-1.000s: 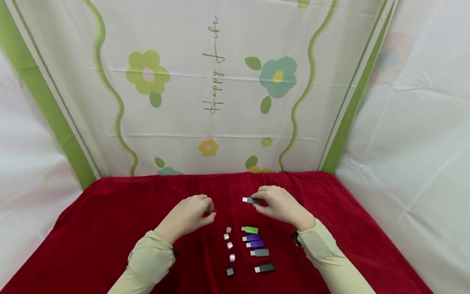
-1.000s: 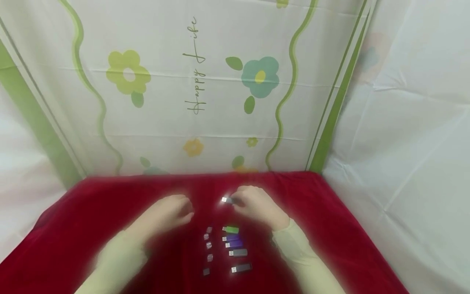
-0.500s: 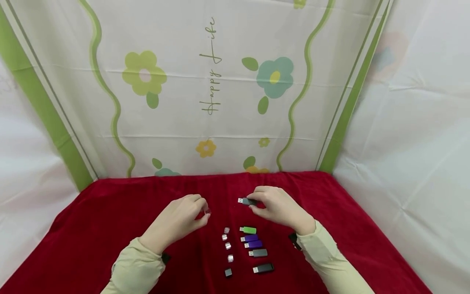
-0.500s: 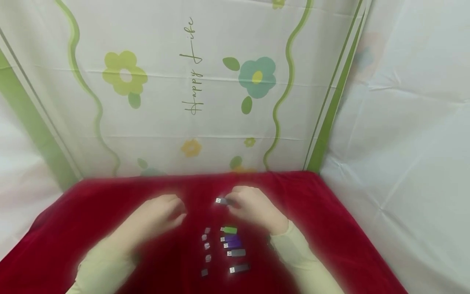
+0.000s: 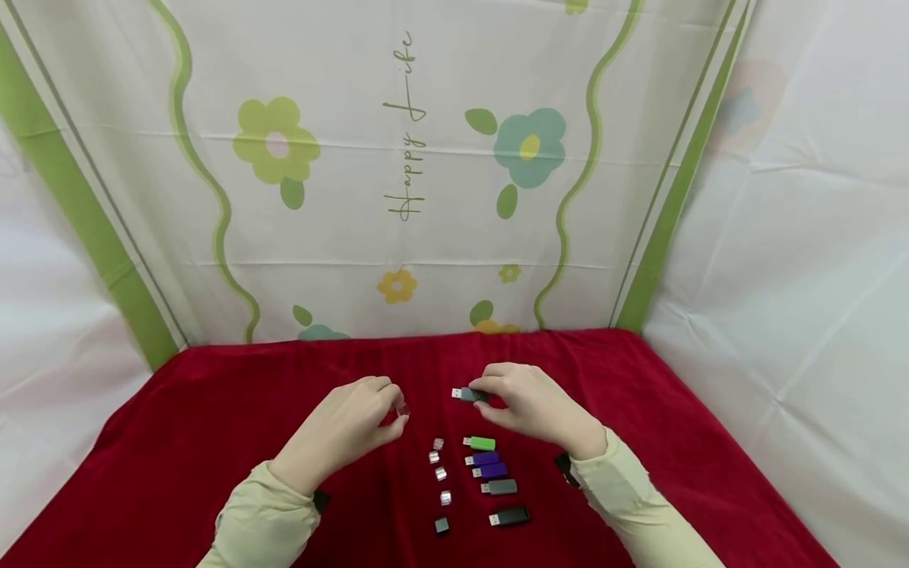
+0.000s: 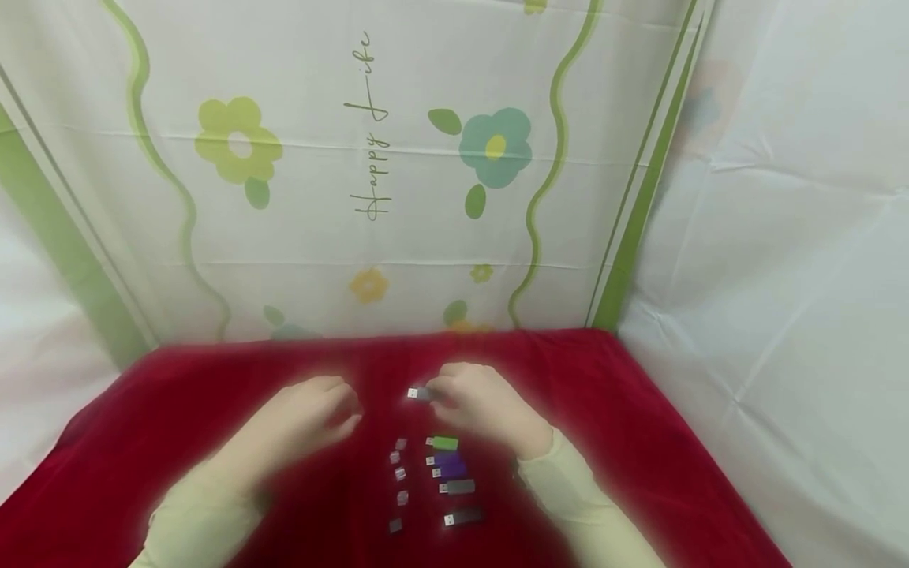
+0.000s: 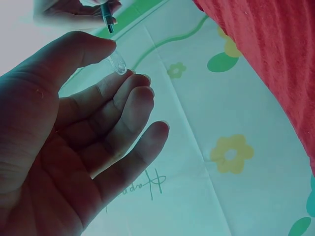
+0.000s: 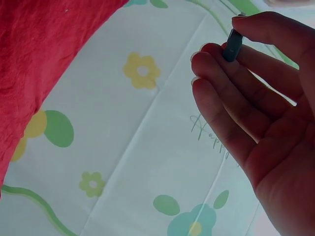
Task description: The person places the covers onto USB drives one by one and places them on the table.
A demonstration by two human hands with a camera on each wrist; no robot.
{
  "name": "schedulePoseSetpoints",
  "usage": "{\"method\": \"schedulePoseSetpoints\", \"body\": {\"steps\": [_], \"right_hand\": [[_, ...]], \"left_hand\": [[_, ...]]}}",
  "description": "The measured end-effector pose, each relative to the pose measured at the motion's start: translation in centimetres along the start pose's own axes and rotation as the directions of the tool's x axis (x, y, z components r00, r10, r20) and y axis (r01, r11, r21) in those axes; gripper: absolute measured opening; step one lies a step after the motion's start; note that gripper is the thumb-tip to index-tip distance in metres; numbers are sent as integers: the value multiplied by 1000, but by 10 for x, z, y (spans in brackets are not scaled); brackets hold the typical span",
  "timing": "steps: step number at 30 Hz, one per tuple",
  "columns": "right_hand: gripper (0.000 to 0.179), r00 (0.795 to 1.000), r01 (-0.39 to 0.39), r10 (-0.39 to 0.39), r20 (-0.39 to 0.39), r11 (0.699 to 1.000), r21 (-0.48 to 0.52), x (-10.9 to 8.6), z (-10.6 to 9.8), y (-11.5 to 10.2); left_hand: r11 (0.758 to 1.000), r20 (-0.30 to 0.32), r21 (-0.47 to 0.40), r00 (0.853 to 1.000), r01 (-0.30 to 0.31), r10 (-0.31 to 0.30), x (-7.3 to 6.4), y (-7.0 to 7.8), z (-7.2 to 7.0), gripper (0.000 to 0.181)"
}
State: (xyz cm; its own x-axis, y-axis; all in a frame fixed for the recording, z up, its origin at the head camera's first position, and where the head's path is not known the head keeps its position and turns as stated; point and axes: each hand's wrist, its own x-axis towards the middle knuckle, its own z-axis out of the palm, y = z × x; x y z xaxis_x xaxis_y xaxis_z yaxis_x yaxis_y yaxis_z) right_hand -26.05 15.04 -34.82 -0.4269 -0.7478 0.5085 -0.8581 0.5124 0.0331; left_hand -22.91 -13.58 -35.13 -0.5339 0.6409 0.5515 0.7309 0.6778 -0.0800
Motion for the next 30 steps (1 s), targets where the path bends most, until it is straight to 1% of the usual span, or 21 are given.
{"method": "schedulePoseSetpoints", "body": {"steps": [5, 9, 12, 22, 30], "right_hand": [[14, 999, 32, -32, -12, 999, -2, 2, 2, -5], [14, 998, 52, -52, -21, 999, -1, 4, 5, -9], [15, 998, 67, -66, -18, 998, 0, 6, 7, -13], [16, 996, 84, -84, -12, 996, -12, 7, 8, -24], [17, 995, 98, -98, -8, 995, -17, 7, 10, -27]], "left_hand": [[1000, -4, 3, 1000, -15, 15, 1, -1, 1, 14], [1000, 23, 1, 1000, -8, 8, 2, -1, 0, 16], [1000, 34, -5, 999, -14, 14, 2, 0, 0, 16], [999, -5, 8, 999, -53, 53, 4, 8, 1, 17], [997, -15, 25, 998, -67, 67, 5, 12, 0, 19]]}}
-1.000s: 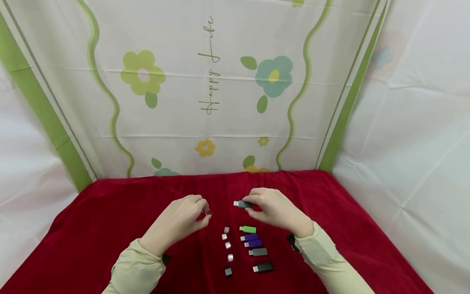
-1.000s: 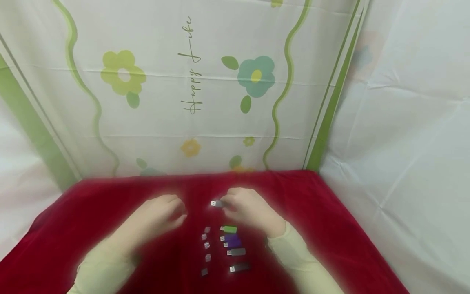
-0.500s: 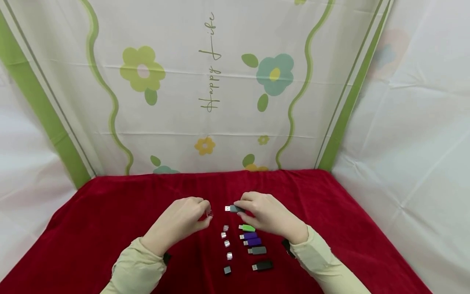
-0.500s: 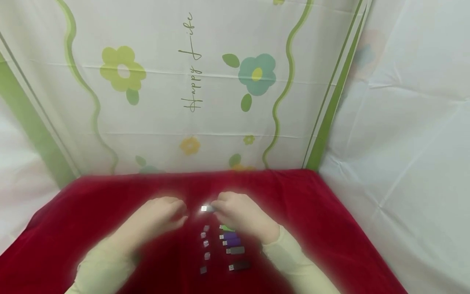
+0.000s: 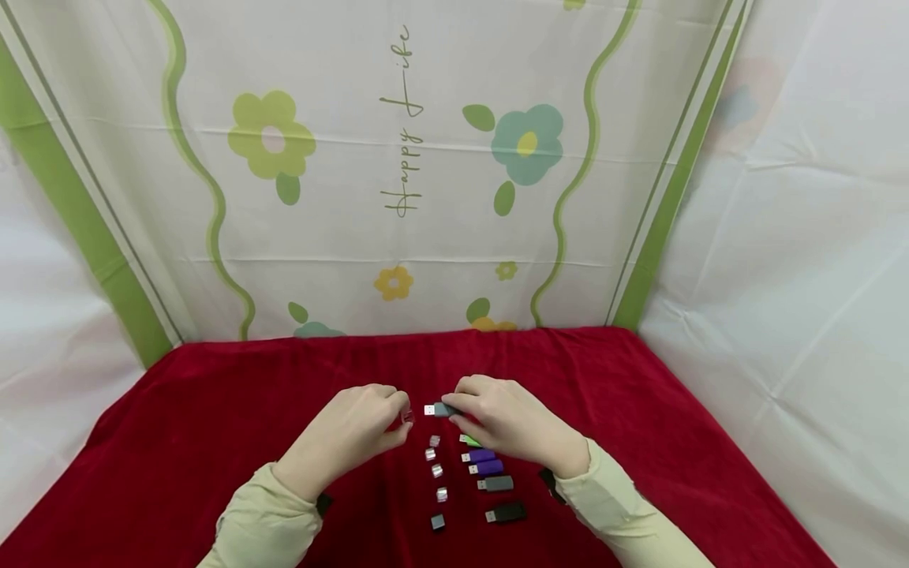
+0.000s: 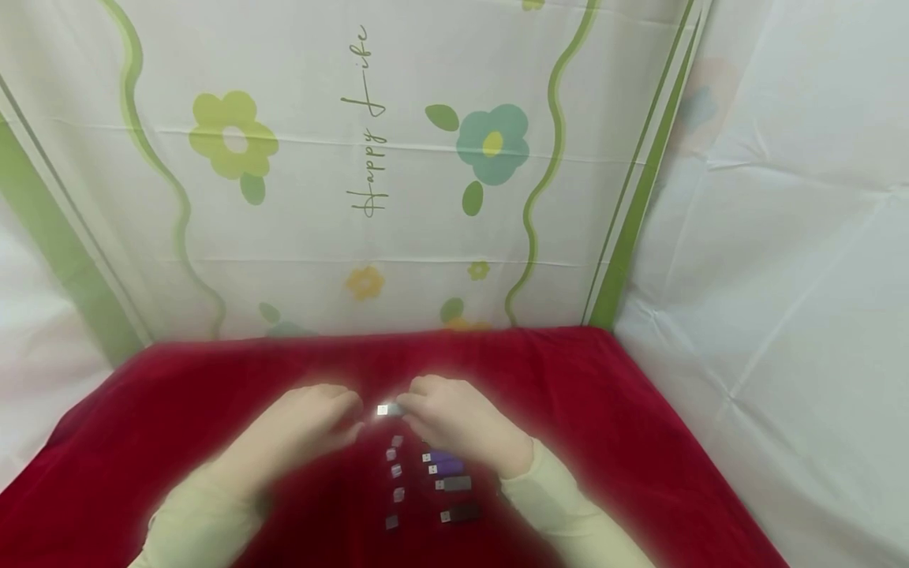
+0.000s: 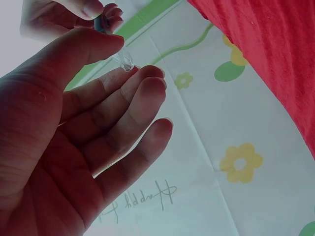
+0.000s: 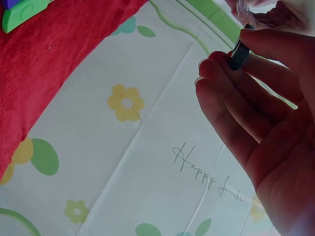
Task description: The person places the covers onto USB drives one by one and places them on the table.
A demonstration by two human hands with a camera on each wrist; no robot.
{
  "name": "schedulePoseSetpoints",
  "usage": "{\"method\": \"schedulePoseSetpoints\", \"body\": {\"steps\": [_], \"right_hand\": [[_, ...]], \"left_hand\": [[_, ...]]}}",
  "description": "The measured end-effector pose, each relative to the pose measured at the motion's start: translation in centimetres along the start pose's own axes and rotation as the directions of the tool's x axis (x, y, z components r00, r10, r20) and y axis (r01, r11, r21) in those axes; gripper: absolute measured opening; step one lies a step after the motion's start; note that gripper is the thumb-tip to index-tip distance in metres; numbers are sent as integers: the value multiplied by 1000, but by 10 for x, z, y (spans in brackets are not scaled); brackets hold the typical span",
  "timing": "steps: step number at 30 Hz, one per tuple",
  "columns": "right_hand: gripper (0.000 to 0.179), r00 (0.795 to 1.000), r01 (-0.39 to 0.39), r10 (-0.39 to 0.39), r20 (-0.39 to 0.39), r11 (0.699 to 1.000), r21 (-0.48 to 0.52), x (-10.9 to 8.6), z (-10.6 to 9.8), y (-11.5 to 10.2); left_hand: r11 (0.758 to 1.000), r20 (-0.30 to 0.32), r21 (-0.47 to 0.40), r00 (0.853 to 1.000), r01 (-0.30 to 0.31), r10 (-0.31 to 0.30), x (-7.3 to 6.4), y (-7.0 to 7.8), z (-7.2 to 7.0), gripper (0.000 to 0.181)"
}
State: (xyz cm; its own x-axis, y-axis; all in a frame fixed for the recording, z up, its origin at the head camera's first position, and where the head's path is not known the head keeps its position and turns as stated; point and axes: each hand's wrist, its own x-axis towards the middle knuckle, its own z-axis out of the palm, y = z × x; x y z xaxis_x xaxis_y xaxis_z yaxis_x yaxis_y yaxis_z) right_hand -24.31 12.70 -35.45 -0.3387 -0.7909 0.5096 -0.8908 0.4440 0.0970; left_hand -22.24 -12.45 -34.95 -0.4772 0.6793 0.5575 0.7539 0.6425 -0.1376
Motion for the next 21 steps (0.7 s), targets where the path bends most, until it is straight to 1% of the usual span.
{"method": "schedulePoseSetpoints", "body": {"steps": [14, 21], "right_hand": [[18, 999, 16, -15, 40, 1000, -20, 2, 0, -5], [16, 999, 29, -28, 44, 1000, -12, 2, 2, -7]], "left_hand": [[1000, 33, 11, 999, -9, 9, 2, 7, 3, 22], [1000, 23, 10, 999, -25, 25, 2, 9, 5, 21]]}}
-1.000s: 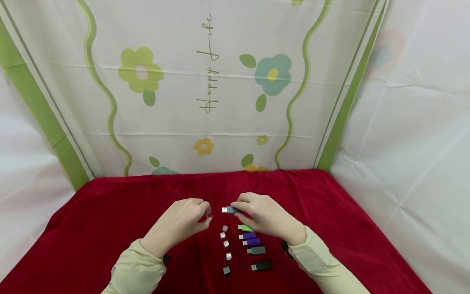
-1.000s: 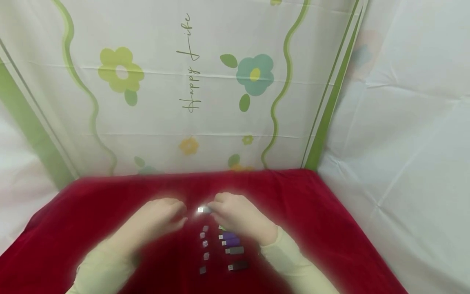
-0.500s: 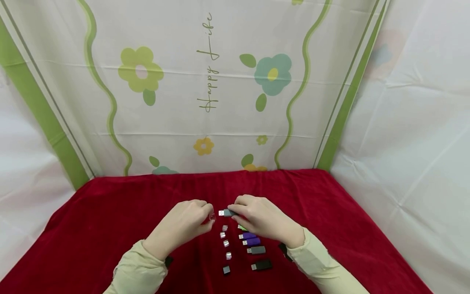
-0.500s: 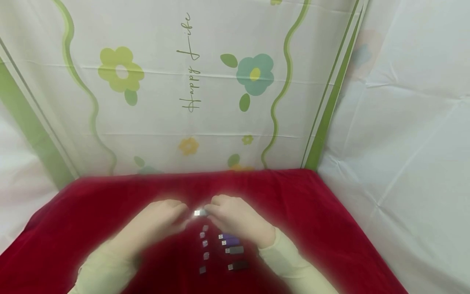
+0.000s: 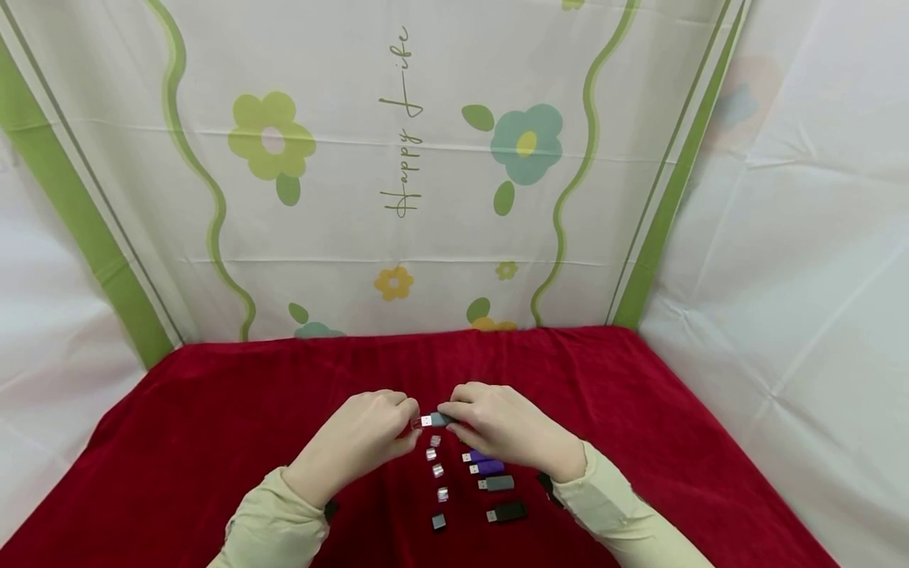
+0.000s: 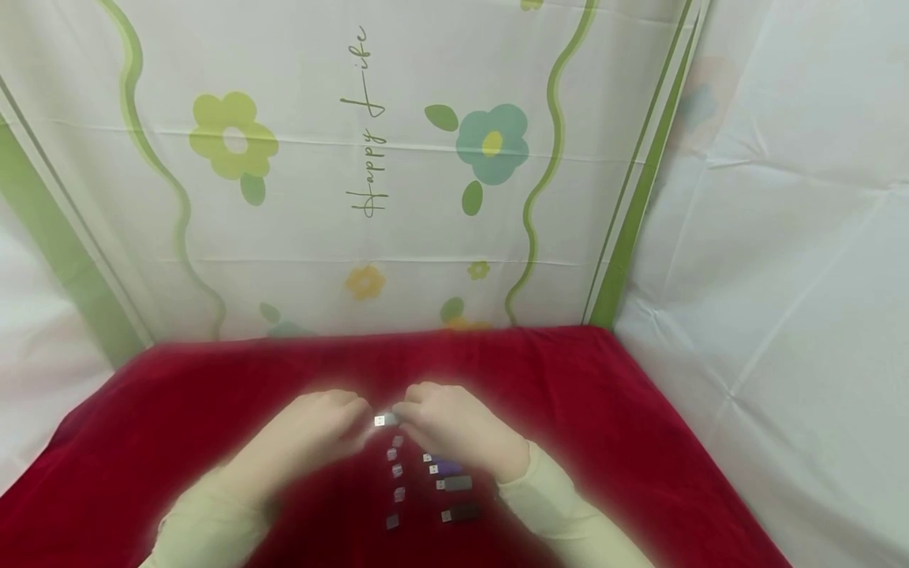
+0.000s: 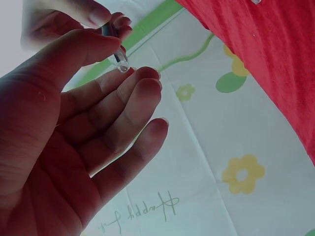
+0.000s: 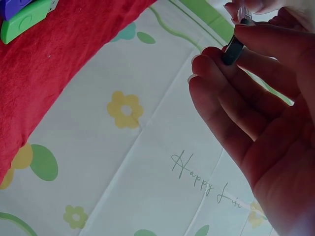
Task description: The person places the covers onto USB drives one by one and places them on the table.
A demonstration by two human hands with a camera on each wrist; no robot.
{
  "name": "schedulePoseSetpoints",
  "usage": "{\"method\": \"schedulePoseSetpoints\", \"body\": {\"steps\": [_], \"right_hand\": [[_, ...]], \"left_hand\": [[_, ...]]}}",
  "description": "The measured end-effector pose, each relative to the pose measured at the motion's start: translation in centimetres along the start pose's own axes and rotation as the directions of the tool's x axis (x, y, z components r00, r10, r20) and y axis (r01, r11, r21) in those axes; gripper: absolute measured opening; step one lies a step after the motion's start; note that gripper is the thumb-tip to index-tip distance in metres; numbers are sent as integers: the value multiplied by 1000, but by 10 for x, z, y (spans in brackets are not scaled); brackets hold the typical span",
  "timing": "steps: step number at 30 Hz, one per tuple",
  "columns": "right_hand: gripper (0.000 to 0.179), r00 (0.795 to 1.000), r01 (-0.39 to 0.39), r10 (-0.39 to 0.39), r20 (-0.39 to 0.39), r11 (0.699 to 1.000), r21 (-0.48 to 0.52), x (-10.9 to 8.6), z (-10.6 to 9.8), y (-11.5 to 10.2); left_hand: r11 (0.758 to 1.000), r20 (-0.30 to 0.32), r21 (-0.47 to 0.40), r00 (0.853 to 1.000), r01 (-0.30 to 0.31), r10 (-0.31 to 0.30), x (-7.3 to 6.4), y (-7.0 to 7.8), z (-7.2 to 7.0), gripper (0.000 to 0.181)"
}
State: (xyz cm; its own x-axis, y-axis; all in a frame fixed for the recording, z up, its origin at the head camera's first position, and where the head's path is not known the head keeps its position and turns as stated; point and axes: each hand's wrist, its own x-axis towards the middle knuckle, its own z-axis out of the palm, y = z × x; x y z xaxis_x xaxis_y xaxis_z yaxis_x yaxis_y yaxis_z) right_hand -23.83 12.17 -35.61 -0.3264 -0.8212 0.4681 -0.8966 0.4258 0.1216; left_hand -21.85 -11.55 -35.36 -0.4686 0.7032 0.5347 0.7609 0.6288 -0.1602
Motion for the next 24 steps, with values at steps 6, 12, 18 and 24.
{"method": "schedulePoseSetpoints", "body": {"steps": [6, 12, 18, 24], "right_hand": [[16, 1000, -2, 2, 20, 1000, -8, 0, 0, -1], [16, 1000, 7, -7, 22, 1000, 3, 0, -1, -3], [18, 1000, 17, -17, 20, 1000, -19, 1, -2, -4], [18, 1000, 14, -14, -8, 1000, -5, 1, -10, -5]], "left_hand": [[1000, -11, 12, 1000, -10, 10, 0, 0, 1, 24], [1000, -37, 2, 999, -25, 25, 1, 2, 0, 25], [999, -48, 28, 998, -27, 28, 0, 2, 1, 25], [999, -45, 29, 999, -16, 17, 1, 1, 0, 23]]}}
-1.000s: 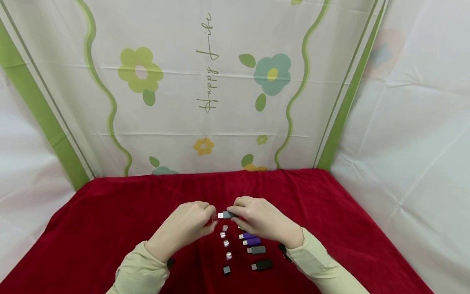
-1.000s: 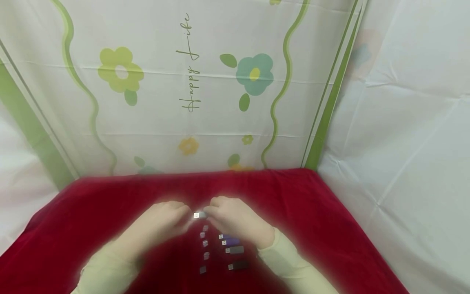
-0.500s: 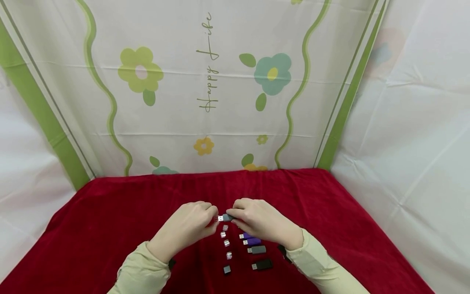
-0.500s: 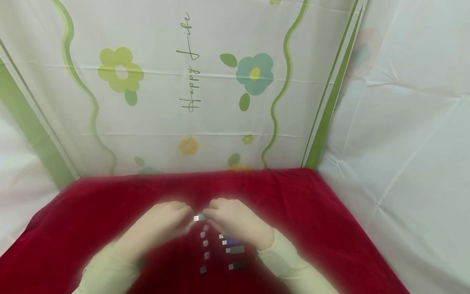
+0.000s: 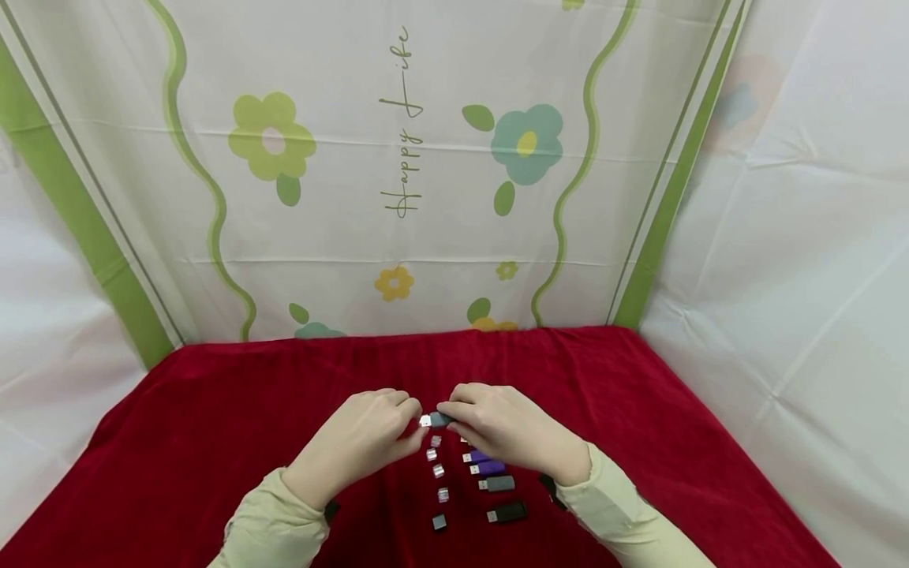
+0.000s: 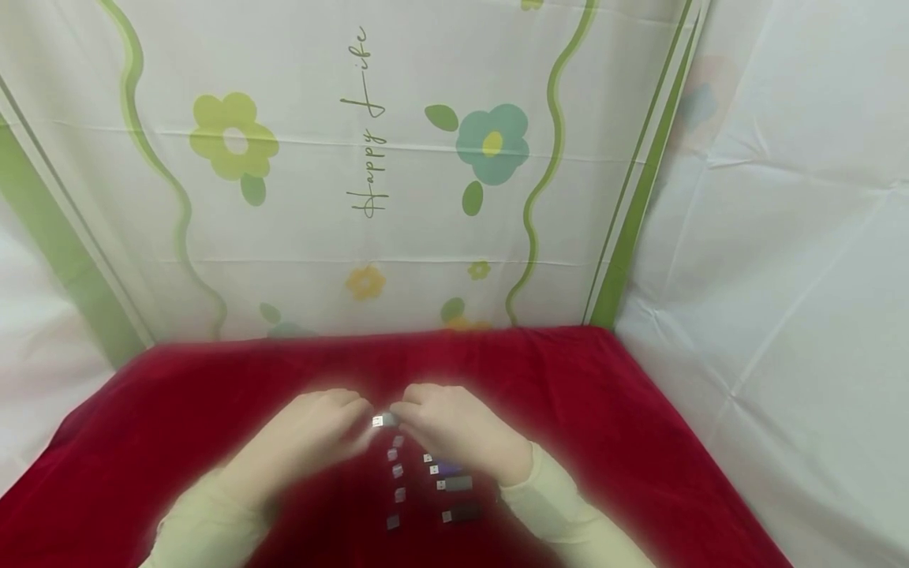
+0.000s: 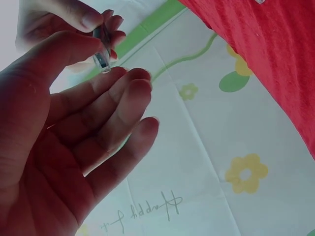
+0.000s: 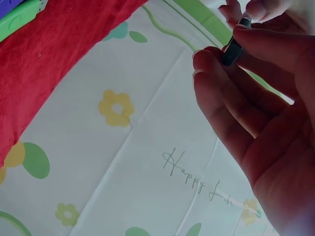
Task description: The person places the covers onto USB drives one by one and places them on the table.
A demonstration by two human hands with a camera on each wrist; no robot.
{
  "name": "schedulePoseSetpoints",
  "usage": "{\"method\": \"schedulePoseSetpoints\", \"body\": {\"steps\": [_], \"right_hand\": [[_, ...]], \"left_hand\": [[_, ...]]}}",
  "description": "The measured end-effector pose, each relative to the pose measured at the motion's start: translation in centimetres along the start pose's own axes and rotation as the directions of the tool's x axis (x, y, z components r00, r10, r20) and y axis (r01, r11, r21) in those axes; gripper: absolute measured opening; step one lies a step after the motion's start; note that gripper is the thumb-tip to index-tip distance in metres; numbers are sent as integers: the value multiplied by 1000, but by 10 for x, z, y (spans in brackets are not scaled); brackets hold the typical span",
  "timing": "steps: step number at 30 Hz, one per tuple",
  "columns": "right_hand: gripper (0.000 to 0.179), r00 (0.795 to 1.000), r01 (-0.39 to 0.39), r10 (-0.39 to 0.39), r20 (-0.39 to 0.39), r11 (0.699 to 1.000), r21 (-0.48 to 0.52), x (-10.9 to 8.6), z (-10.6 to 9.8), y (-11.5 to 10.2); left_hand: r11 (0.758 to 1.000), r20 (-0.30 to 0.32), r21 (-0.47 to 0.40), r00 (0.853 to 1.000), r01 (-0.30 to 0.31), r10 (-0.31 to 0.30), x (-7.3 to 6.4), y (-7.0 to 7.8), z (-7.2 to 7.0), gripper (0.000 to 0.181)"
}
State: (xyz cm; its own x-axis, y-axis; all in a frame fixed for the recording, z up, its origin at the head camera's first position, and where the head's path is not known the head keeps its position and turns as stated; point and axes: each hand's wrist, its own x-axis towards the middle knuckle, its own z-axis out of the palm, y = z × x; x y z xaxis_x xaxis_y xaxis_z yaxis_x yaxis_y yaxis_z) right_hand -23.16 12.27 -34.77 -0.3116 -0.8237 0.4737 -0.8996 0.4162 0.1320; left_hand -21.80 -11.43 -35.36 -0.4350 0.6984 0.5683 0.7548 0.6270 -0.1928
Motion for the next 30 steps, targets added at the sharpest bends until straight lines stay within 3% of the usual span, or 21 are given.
{"method": "schedulePoseSetpoints", "body": {"steps": [16, 30], "right_hand": [[22, 999, -38, 38, -25, 999, 27, -1, -5, 3], [18, 999, -12, 14, -45, 999, 43, -1, -4, 4]], "left_hand": [[1000, -29, -6, 1000, -10, 10, 2, 1, -2, 14], [1000, -30, -17, 1000, -6, 6, 3, 3, -3, 15]]}}
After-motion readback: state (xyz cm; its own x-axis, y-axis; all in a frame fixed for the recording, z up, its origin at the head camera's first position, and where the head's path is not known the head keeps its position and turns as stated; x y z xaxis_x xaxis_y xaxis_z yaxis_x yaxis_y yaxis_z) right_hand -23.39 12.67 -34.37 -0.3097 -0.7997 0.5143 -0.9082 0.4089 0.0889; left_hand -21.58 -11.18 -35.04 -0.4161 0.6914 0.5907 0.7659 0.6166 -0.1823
